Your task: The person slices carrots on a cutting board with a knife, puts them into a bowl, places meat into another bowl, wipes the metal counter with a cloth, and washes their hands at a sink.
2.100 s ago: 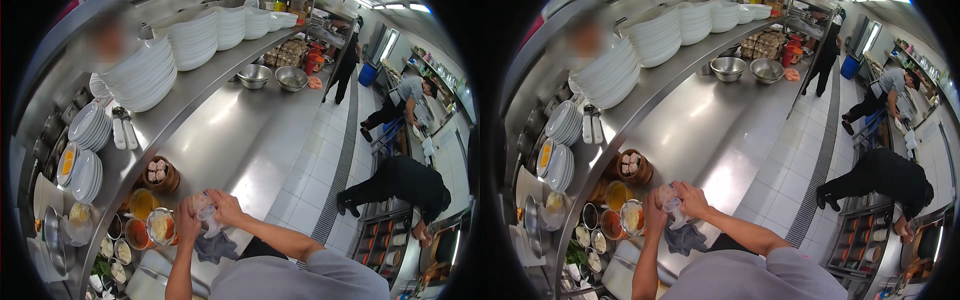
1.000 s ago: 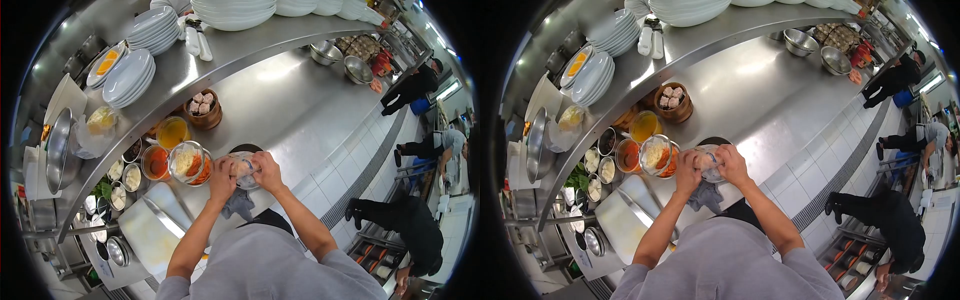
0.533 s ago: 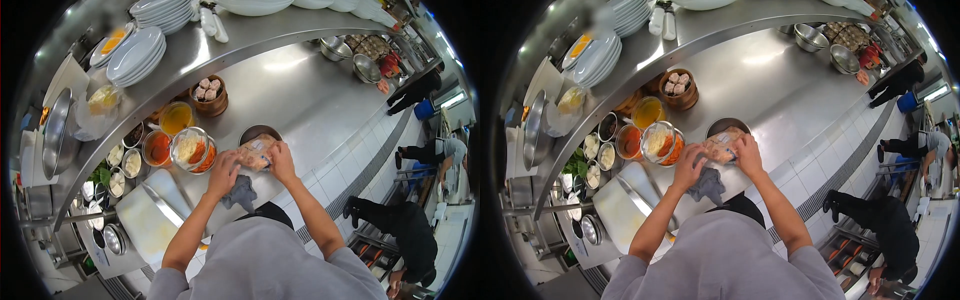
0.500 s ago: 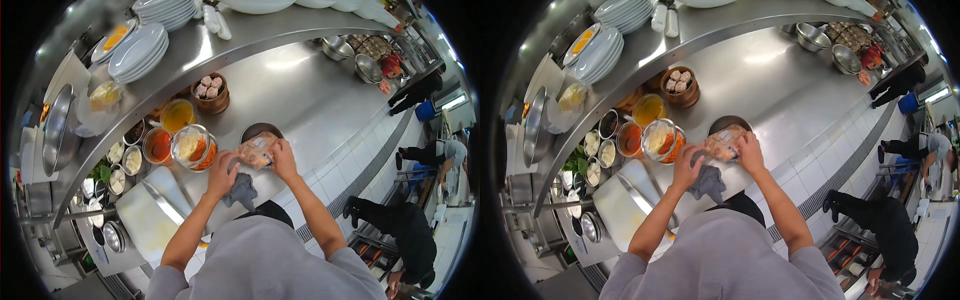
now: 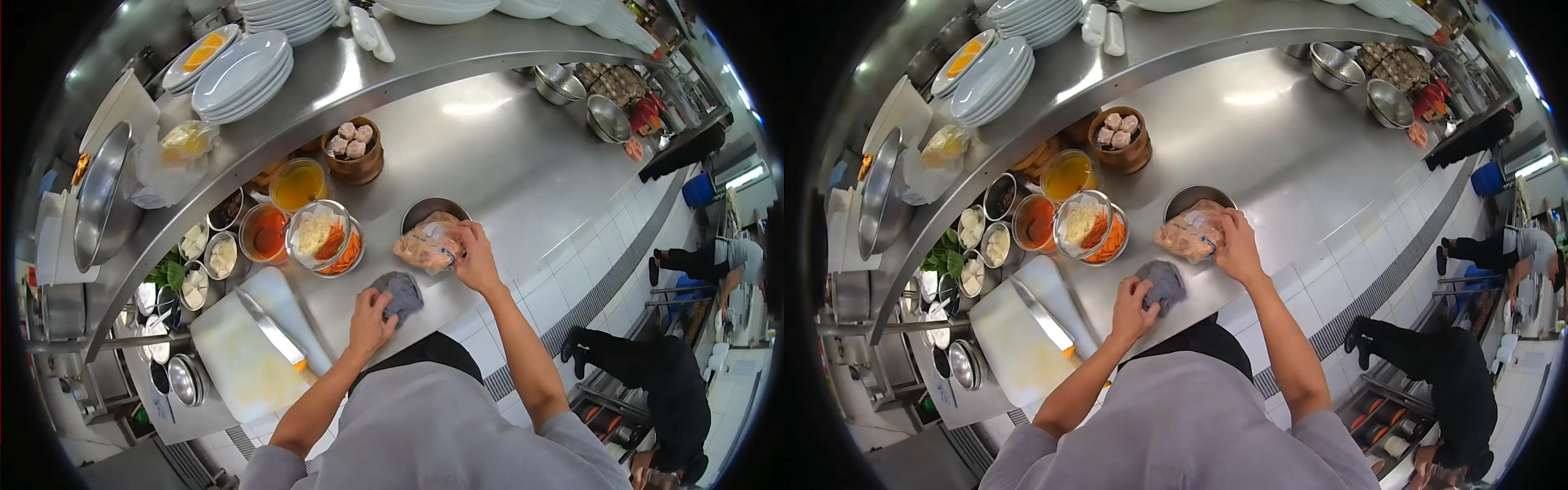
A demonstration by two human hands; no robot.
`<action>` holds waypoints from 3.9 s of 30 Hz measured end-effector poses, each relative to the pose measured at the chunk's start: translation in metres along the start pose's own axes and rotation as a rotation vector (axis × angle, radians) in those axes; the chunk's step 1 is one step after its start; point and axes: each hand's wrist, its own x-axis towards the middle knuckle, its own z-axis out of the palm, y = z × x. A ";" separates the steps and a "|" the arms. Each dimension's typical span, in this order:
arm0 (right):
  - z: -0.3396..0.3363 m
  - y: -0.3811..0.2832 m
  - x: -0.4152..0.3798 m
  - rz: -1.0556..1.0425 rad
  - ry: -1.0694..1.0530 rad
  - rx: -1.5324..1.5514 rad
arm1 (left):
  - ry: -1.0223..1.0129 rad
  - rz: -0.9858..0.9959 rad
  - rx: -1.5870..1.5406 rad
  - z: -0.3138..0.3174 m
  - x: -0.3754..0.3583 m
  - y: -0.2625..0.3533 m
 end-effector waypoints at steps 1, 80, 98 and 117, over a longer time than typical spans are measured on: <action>-0.001 0.001 -0.001 0.037 -0.013 0.006 | 0.063 -0.005 0.068 0.000 0.004 0.004; 0.206 -0.106 -0.143 -0.621 -0.597 -0.193 | 0.805 -0.853 -1.200 -0.103 -0.252 0.041; 0.000 0.138 -0.032 0.076 -0.261 -0.629 | 0.677 -0.811 -1.317 0.027 -0.082 0.011; 0.166 0.069 0.217 -0.111 -0.401 -0.417 | 0.960 -0.873 -1.514 0.053 -0.031 0.061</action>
